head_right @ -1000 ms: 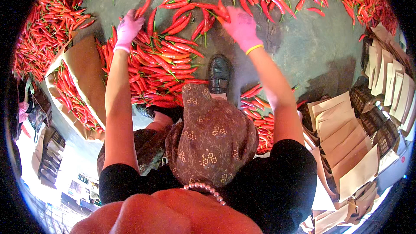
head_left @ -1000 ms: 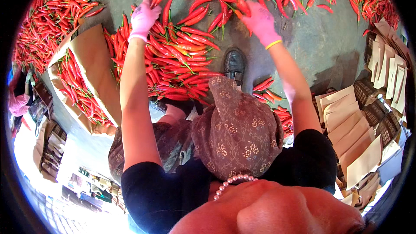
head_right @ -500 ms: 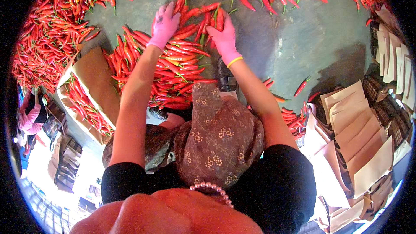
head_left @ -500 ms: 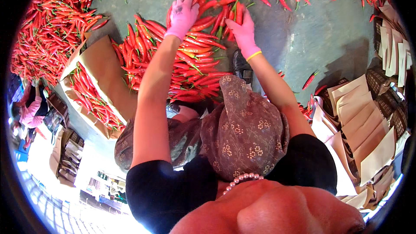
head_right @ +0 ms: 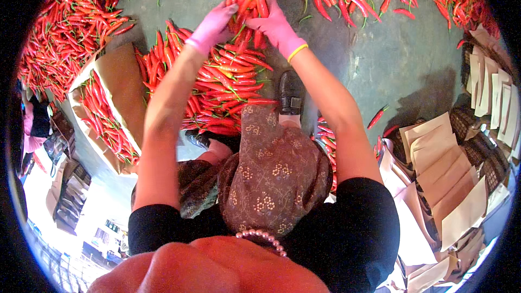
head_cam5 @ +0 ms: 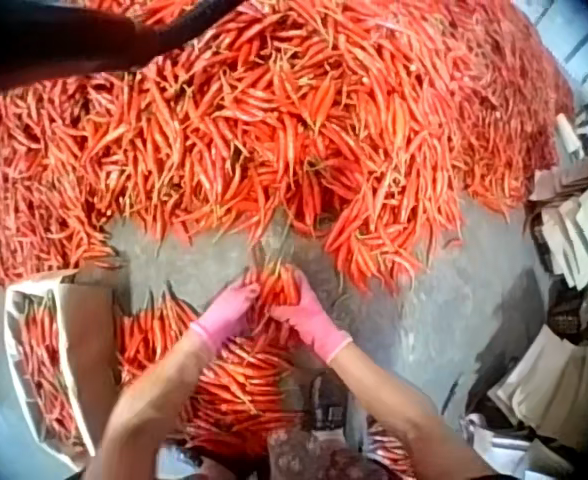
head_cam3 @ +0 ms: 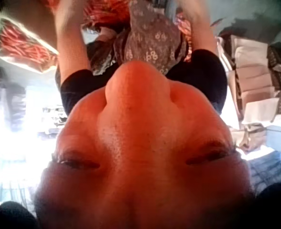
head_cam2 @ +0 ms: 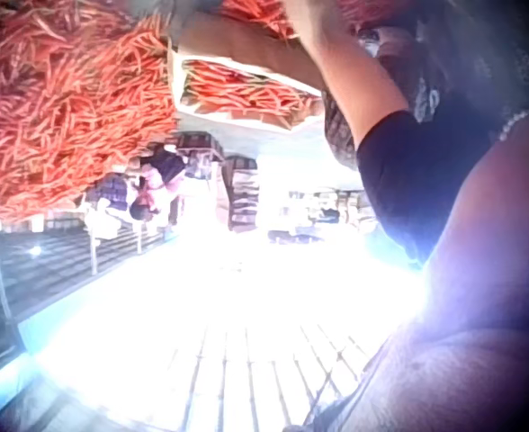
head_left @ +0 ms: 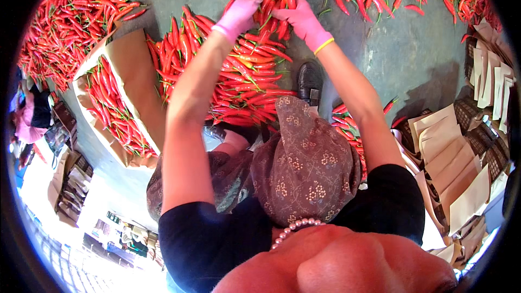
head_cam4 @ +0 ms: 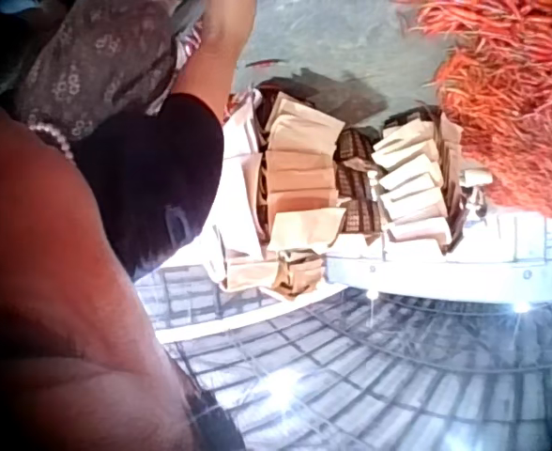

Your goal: The person sits on the floor and sorts red chilies by hand, selecting them from a large pile and placing them into a cardboard box.

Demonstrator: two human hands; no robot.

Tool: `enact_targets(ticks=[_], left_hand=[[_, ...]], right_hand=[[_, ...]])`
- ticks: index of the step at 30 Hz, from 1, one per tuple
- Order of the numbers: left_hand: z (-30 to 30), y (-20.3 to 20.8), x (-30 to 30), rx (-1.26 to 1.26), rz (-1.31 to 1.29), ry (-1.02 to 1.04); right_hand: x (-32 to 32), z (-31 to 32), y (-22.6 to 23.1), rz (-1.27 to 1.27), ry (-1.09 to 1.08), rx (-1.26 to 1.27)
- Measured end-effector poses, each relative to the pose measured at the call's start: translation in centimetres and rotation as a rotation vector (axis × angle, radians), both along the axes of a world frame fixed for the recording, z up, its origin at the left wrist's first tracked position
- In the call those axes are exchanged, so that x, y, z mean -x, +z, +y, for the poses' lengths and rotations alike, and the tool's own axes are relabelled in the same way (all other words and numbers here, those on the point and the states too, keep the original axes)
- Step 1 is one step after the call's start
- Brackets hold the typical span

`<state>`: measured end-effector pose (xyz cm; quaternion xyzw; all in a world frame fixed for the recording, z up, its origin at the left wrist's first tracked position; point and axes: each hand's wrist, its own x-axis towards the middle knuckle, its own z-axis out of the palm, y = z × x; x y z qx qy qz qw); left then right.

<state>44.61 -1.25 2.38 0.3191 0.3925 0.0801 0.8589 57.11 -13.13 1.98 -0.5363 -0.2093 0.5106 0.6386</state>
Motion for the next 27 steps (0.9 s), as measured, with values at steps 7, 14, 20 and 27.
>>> enact_targets(ticks=[7,14,20,27], left_hand=[[5.8,19.9,21.7,-0.171,0.191,0.016],[9.7,25.2,50.6,-0.727,0.648,-0.017],[3.1,10.3,49.3,-1.376,1.598,-0.245],[6.2,8.2,53.0,-1.273,1.422,-0.271]], right_hand=[[19.6,4.5,15.3,0.501,0.104,-0.283],[30.9,9.1,16.0,-0.124,0.649,-0.409],[13.5,8.8,1.5,-1.775,0.719,-0.069],[6.7,8.9,3.1,-1.858,1.053,0.542]])
